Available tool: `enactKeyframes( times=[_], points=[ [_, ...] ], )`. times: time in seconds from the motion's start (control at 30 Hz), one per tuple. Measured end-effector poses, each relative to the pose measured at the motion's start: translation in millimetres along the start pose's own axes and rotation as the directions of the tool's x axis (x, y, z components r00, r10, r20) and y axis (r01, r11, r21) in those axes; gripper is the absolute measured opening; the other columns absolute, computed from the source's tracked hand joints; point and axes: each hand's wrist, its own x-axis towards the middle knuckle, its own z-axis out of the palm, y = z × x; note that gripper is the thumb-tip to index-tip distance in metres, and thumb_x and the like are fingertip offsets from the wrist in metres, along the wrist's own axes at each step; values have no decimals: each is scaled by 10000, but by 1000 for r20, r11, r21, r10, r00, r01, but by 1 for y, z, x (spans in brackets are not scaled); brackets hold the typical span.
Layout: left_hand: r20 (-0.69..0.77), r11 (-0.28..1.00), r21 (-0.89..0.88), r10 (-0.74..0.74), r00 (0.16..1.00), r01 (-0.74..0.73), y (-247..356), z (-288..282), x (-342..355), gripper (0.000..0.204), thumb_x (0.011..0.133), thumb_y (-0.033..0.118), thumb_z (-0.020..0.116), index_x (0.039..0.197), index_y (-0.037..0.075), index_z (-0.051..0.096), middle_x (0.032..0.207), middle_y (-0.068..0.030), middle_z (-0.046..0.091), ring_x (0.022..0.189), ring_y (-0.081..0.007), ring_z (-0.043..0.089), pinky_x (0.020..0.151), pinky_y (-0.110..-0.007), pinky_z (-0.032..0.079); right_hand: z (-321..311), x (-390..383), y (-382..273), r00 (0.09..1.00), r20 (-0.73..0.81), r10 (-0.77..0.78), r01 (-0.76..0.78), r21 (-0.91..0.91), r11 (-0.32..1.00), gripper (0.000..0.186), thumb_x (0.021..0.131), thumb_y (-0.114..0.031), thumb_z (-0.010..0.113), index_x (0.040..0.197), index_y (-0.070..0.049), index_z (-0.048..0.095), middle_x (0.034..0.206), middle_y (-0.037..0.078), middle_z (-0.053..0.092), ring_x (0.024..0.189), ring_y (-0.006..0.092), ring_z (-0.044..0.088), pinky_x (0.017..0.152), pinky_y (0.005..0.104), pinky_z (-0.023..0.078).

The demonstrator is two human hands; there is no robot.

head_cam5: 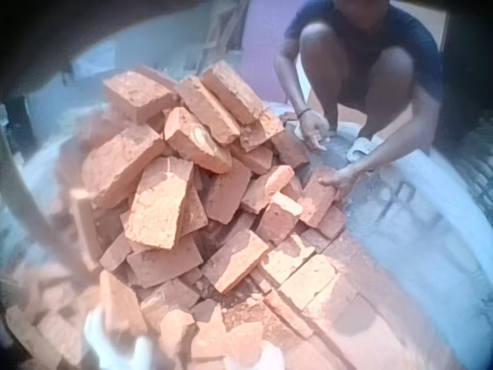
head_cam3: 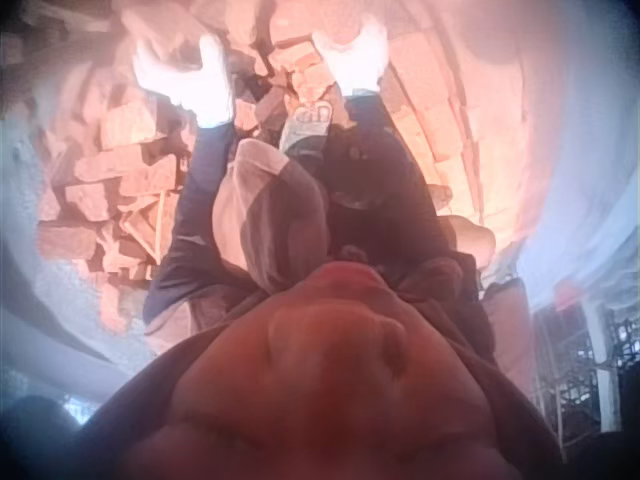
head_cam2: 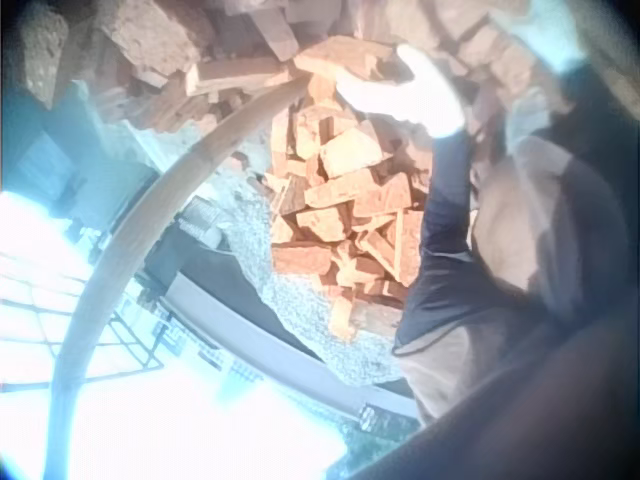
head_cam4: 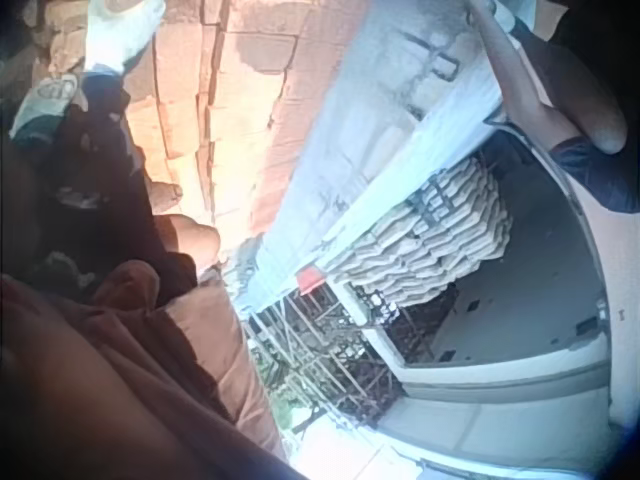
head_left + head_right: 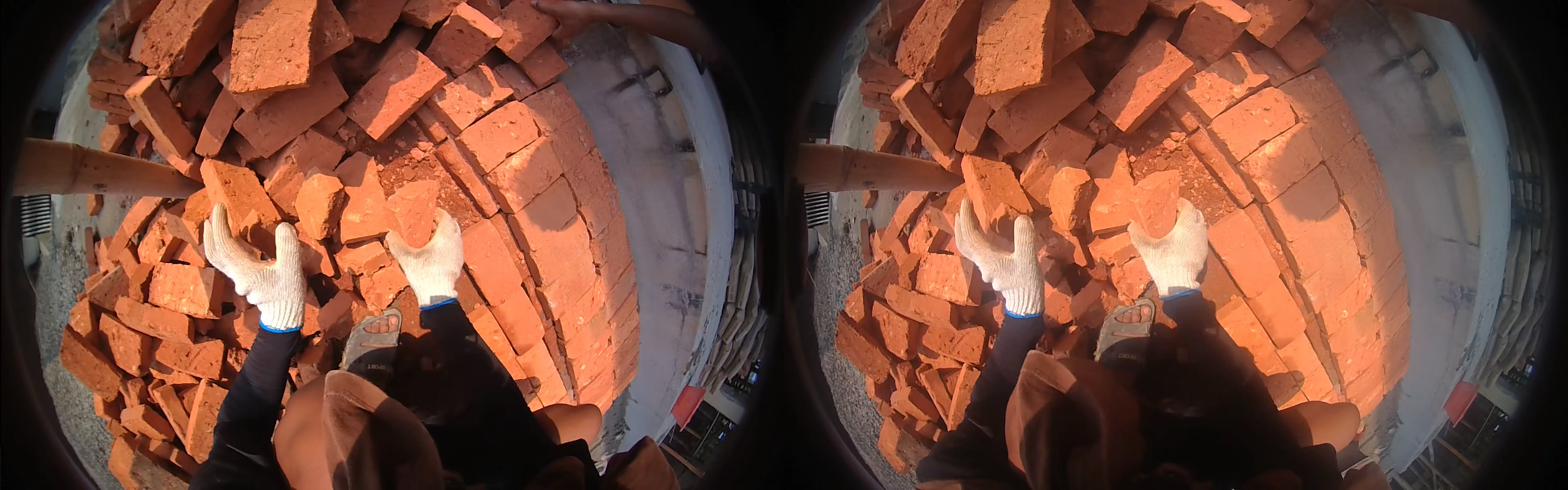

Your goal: The person arranges red bricks on the ground into a neat rectangular stack. They repeatedly pick up bricks from a loose pile and place them in rows, adjusting positions to align the edges. The person remains crouched or seated on the ground during the task.

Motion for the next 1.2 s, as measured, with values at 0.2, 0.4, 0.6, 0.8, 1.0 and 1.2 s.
enactKeyframes(
  times=[0.2, 0.4, 0.6, 0.8, 1.0, 1.2],
  points=[
    [638, 901, -349, 429, 639, -257, 80, 109, 64, 1085, 941, 457, 969, 1789, 32, 443, 1747, -272, 532, 1655, -409, 525, 1366, -532, 451, 59, -112, -22, 767, 518, -379, 250, 303, 920, 774, 980, -451, 892, 1594, -56, 635, 1413, 238, 739, 1300, 407, 727, 1152, 559, 571],
    [760, 872, 113, 233, 607, -476, 109, 278, 89, 1280, 849, 679, 955, 1777, -27, 427, 1711, -325, 548, 1575, -498, 572, 1285, -594, 508, 10, -143, 53, 899, 439, -16, -37, 111, 993, 628, 1061, -389, 824, 1549, -17, 691, 1427, 221, 763, 1337, 437, 717, 1126, 527, 586],
    [713, 943, 203, 44, 700, -265, 102, 316, 104, 1263, 760, 701, 991, 1697, 6, 505, 1595, -274, 660, 1438, -462, 695, 1187, -563, 590, -27, -146, 95, 999, -40, 14, -9, 130, 992, 495, 997, -165, 901, 1444, -11, 754, 1263, 203, 811, 1157, 408, 792, 1024, 469, 633],
    [688, 927, 123, 178, 704, -354, 97, 292, 100, 1284, 705, 661, 1000, 1702, 24, 502, 1527, -269, 706, 1410, -429, 717, 1168, -547, 607, -29, -157, 137, 952, -250, 178, -125, 214, 969, 400, 1021, -100, 886, 1392, 6, 779, 1193, 162, 856, 1121, 325, 835, 1027, 428, 636],
    [720, 801, -345, 561, 409, -489, 110, 164, 32, 1267, 664, 448, 1011, 1752, 80, 477, 1601, -235, 634, 1494, -453, 592, 1289, -568, 460, -80, -102, 189, 757, -271, 595, -139, 822, 552, 429, 1106, -101, 821, 1503, 26, 721, 1353, 152, 790, 1197, 235, 771, 1027, 393, 649],
    [554, 457, -792, 817, -162, -404, 127, 114, -68, 1132, 687, 282, 997, 1705, 99, 537, 1545, -196, 640, 1463, -433, 599, 1271, -587, 458, -155, -59, 188, 763, -505, 403, -244, 352, 903, 465, 1089, -194, 883, 1485, 22, 771, 1426, 177, 808, 1338, 247, 745, 1181, 370, 563]
  ],
)
